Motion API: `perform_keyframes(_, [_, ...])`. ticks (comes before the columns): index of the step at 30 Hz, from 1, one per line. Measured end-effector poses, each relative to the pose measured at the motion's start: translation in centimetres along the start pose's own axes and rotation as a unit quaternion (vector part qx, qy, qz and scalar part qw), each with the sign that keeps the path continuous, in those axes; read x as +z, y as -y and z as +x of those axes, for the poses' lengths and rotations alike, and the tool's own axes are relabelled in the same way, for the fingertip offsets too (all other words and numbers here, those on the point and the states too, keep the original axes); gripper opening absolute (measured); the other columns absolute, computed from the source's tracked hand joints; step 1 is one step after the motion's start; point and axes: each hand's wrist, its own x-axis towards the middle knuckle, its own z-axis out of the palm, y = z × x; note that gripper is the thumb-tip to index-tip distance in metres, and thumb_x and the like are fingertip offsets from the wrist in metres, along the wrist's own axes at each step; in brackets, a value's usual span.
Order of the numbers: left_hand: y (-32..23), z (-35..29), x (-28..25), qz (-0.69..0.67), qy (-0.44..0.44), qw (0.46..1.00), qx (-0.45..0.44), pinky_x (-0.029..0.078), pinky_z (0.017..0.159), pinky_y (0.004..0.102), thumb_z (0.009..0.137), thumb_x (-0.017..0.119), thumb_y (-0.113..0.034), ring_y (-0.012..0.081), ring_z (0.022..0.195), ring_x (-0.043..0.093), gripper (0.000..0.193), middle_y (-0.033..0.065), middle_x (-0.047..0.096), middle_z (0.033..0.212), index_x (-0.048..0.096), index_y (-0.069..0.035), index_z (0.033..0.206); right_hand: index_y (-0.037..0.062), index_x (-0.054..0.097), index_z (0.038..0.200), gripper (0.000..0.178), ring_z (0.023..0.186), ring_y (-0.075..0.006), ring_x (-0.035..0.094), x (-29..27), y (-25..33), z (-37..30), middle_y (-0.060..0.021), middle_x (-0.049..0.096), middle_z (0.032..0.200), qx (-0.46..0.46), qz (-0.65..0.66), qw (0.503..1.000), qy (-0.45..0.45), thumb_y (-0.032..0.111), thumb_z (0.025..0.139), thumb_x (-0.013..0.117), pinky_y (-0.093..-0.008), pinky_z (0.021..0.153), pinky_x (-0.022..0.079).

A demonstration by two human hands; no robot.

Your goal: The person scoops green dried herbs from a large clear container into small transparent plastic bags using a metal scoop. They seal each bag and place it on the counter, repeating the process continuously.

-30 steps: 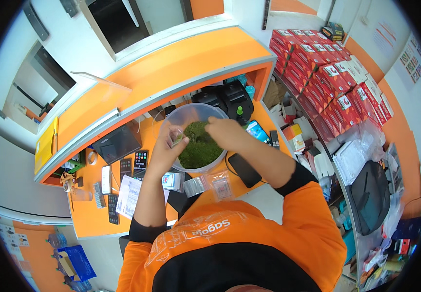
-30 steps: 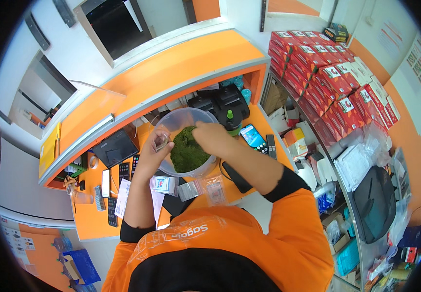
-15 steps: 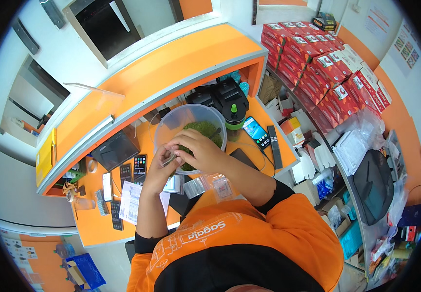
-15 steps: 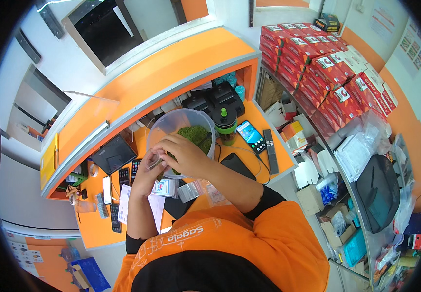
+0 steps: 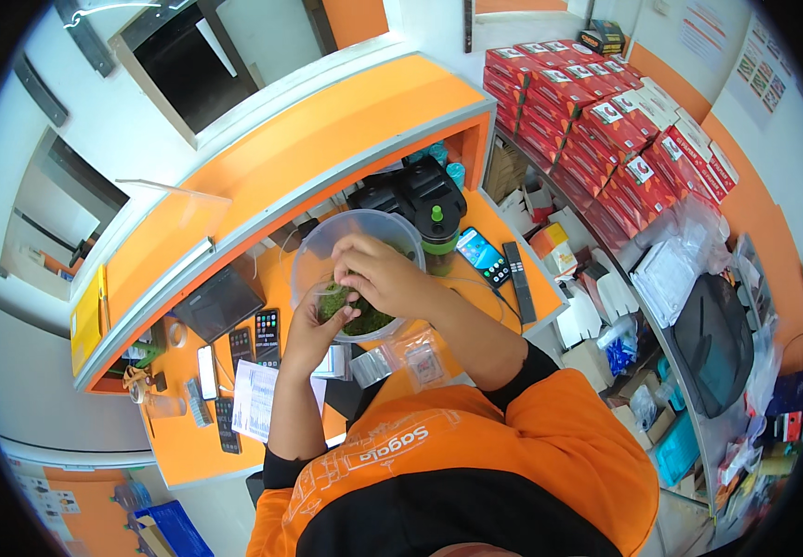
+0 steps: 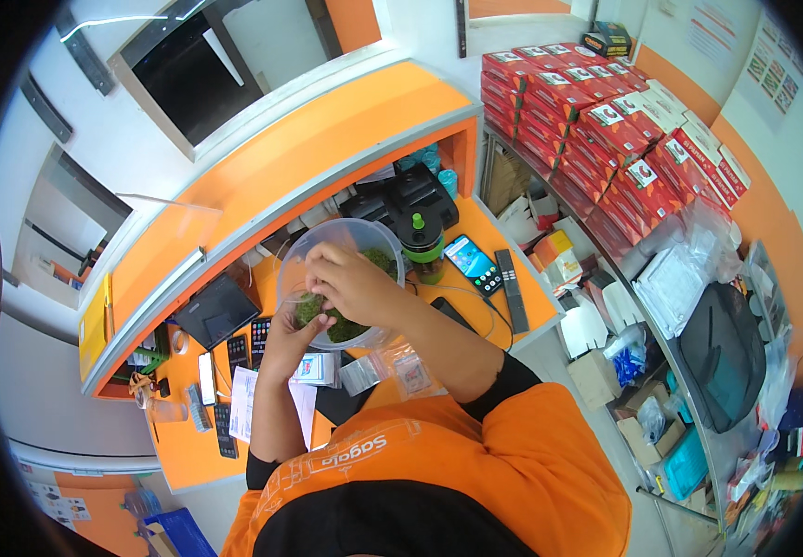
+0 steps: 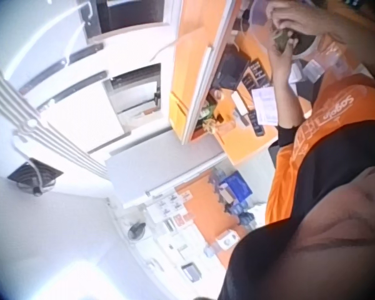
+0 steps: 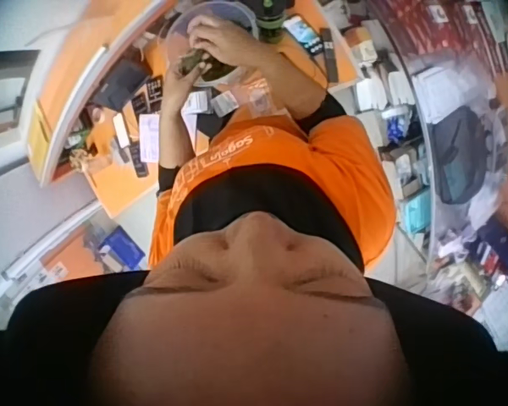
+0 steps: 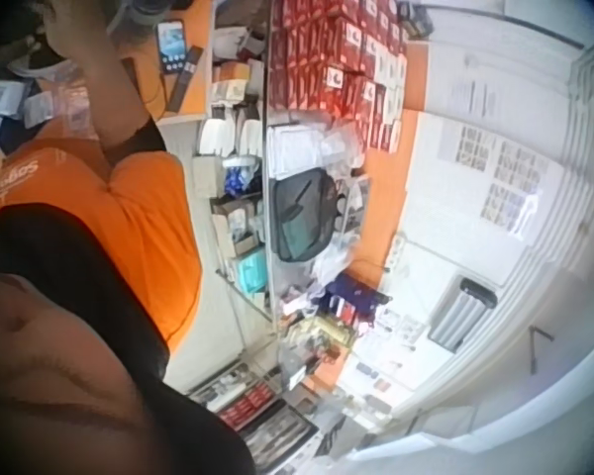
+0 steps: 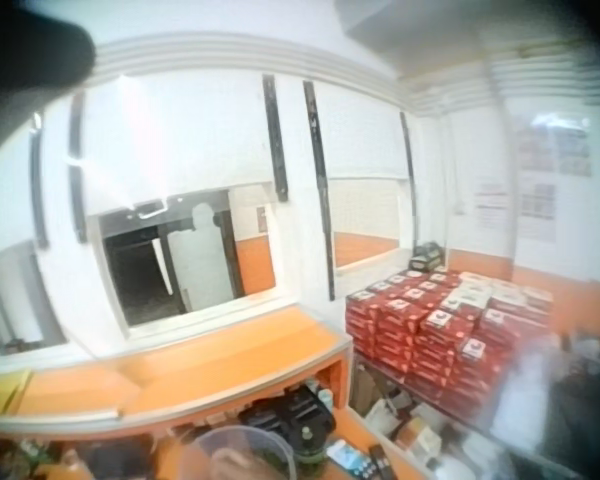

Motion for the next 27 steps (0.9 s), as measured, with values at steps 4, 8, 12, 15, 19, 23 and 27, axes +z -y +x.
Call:
perform_keyframes(4, [0.3, 0.1, 0.3, 0.058, -0.036, 0.998, 0.008, 0.057, 0.091, 0.0312, 0.093, 0.066, 0.006, 0.0181, 0.102, 0.068, 0.042, 0.0112, 0.066, 0.118, 0.05, 0.0, 0.131, 0.003, 0.059, 0.089, 0.008, 0.103, -0.0304, 0.059, 0.1, 0.3, 0.5, -0.011, 0.057, 0.11, -0.015, -0.003, 0.999, -0.041, 0.003, 0.089, 0.067, -0.0388, 0.088, 0.048])
perform_keyframes(8, [0.4, 0.1, 0.4, 0.039, -0.055, 0.997, 0.023, 0.057, 0.086, 0.0302, 0.09, 0.07, 0.006, 0.0195, 0.102, 0.069, 0.041, 0.0125, 0.068, 0.117, 0.052, 0.0, 0.127, 0.0032, 0.058, 0.088, 0.01, 0.1, -0.0312, 0.059, 0.1, 0.0, 0.6, -0.0108, 0.057, 0.108, -0.006, 0.022, 0.999, -0.041, 0.002, 0.088, 0.068, -0.0396, 0.087, 0.048])
perform_keyframes(12, [0.5, -0.1, 0.3, 0.194, -0.101, 0.973, 0.068, 0.056, 0.082, 0.0309, 0.083, 0.079, 0.0, 0.0206, 0.103, 0.07, 0.052, 0.0142, 0.071, 0.112, 0.052, 0.0, 0.127, 0.0035, 0.058, 0.088, 0.009, 0.097, -0.0322, 0.059, 0.0, 0.1, 0.6, -0.011, 0.058, 0.106, -0.036, -0.004, 0.998, -0.057, 0.001, 0.086, 0.066, -0.041, 0.086, 0.047])
perform_keyframes(15, [-0.6, -0.5, 0.7, 0.291, -0.141, 0.946, 0.029, 0.055, 0.084, 0.0318, 0.077, 0.086, -0.005, 0.0215, 0.104, 0.071, 0.061, 0.0144, 0.072, 0.11, 0.051, -0.001, 0.128, 0.0035, 0.058, 0.088, 0.007, 0.096, -0.0329, 0.059, 0.3, 0.1, 0.4, -0.0113, 0.058, 0.105, -0.05, -0.03, 0.995, -0.081, 0.001, 0.086, 0.064, -0.0419, 0.086, 0.046])
perform_keyframes(19, [-1.1, -1.1, 1.1, 0.277, -0.12, 0.95, 0.076, 0.052, 0.095, 0.0349, 0.074, 0.09, -0.009, 0.0237, 0.112, 0.067, 0.073, 0.0151, 0.069, 0.119, 0.049, -0.002, 0.134, 0.0037, 0.058, 0.089, 0.006, 0.098, -0.0333, 0.059, 0.5, -0.1, 0.6, -0.0118, 0.059, 0.107, -0.051, -0.041, 0.995, -0.075, 0.001, 0.087, 0.063, -0.0425, 0.086, 0.046])
perform_keyframes(23, [0.9, -0.6, 0.5, 0.135, -0.086, 0.98, 0.115, 0.044, 0.107, 0.0374, 0.084, 0.083, -0.015, 0.0237, 0.123, 0.059, 0.07, 0.0149, 0.058, 0.135, 0.045, -0.004, 0.142, 0.0032, 0.058, 0.09, 0.005, 0.103, -0.0323, 0.059, -1.1, -1.0, 0.7, -0.0121, 0.059, 0.11, -0.001, 0.018, 0.999, 0.036, 0.001, 0.088, 0.062, -0.0404, 0.09, 0.047])
perform_keyframes(27, [0.8, -0.7, 0.8, 0.111, -0.123, 0.985, 0.059, 0.049, 0.097, 0.0303, 0.097, 0.068, -0.014, 0.0156, 0.106, 0.066, 0.03, 0.0094, 0.07, 0.11, 0.061, 0.0, 0.123, 0.0053, 0.059, 0.097, 0.009, 0.102, -0.0325, 0.06, -1.1, -0.3, 0.6, -0.012, 0.06, 0.111, -0.011, 0.025, 0.999, 0.025, 0.004, 0.09, 0.064, -0.0396, 0.087, 0.048])
